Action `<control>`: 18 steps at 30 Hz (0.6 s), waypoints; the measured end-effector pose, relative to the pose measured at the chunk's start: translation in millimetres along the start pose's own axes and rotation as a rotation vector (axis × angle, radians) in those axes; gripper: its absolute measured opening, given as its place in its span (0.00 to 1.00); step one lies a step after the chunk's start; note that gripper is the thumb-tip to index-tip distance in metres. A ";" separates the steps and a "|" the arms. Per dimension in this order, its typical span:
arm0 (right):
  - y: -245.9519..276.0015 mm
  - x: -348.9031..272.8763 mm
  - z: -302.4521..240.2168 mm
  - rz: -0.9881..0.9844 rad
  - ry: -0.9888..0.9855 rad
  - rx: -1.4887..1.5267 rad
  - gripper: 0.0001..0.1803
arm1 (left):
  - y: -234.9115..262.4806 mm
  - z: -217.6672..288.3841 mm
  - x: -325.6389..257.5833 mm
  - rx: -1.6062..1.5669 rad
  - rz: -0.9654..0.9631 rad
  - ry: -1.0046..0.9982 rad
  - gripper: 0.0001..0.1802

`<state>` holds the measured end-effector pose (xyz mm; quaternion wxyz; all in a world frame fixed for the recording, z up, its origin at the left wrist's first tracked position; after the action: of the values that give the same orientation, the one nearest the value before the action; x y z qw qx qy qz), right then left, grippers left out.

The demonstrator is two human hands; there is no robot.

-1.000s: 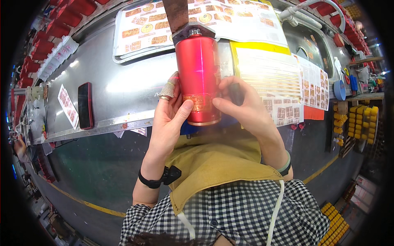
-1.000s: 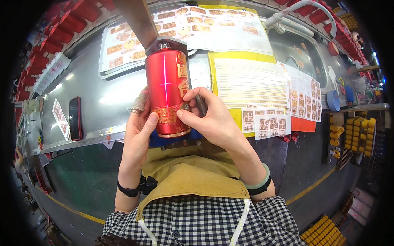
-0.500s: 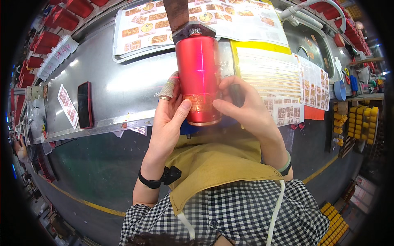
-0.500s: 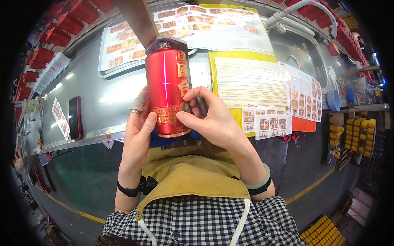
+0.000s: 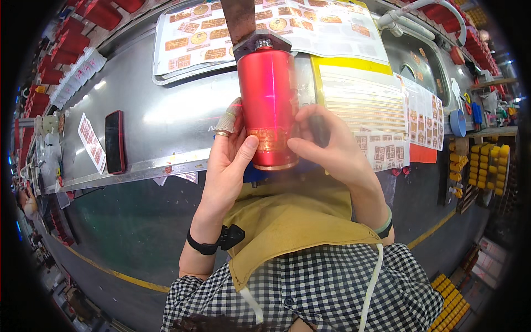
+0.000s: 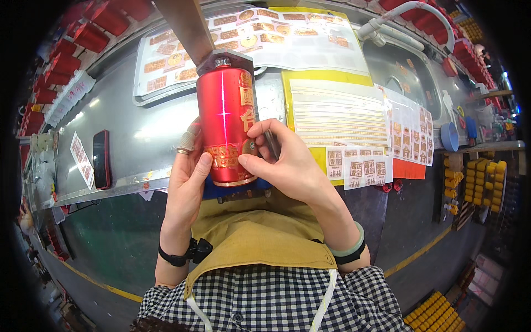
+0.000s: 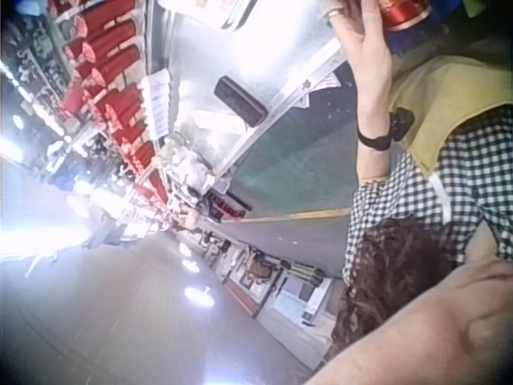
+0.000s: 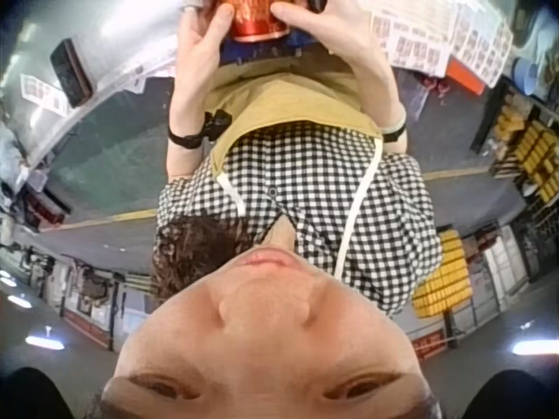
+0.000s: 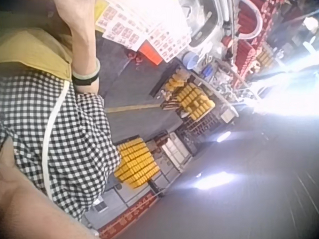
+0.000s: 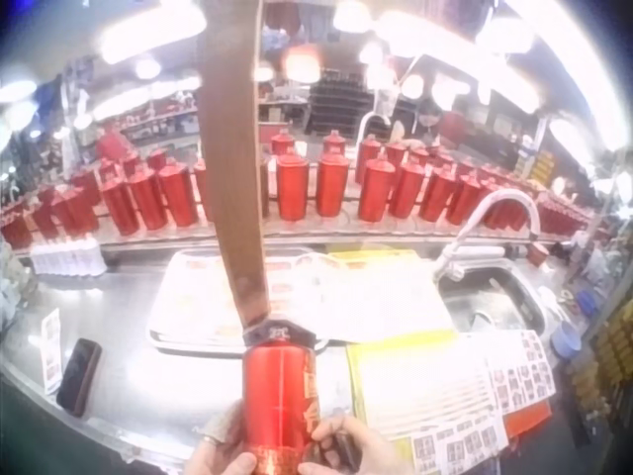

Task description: The recorder is applying branding labels and decorative stickers to red cylindrical liquor bottles on a factory assembly line.

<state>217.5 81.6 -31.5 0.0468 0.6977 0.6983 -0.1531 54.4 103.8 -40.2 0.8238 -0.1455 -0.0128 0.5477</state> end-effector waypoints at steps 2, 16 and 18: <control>0.2 -0.6 -0.9 0.017 0.011 -0.021 0.19 | 0.6 -0.2 2.0 -0.015 0.008 -0.003 0.35; -4.2 -0.7 5.0 0.107 0.004 0.027 0.22 | -4.0 -1.1 2.5 -0.064 0.006 0.008 0.38; -4.6 -1.1 1.2 0.120 0.001 0.007 0.22 | -5.0 1.6 3.5 -0.061 -0.002 -0.020 0.38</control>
<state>212.8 80.3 -31.7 0.0531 0.7384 0.6548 -0.1524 60.1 105.5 -37.9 0.8194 -0.1650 -0.0379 0.5477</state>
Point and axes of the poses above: each hand's wrist, its own x-axis towards the middle knuckle, its own y-axis out of the back of the hand, z = x × y, the point moved 10 cm from there along x, towards the middle knuckle, and after that the axes turned 7 degrees about x, right-handed, at the moved point
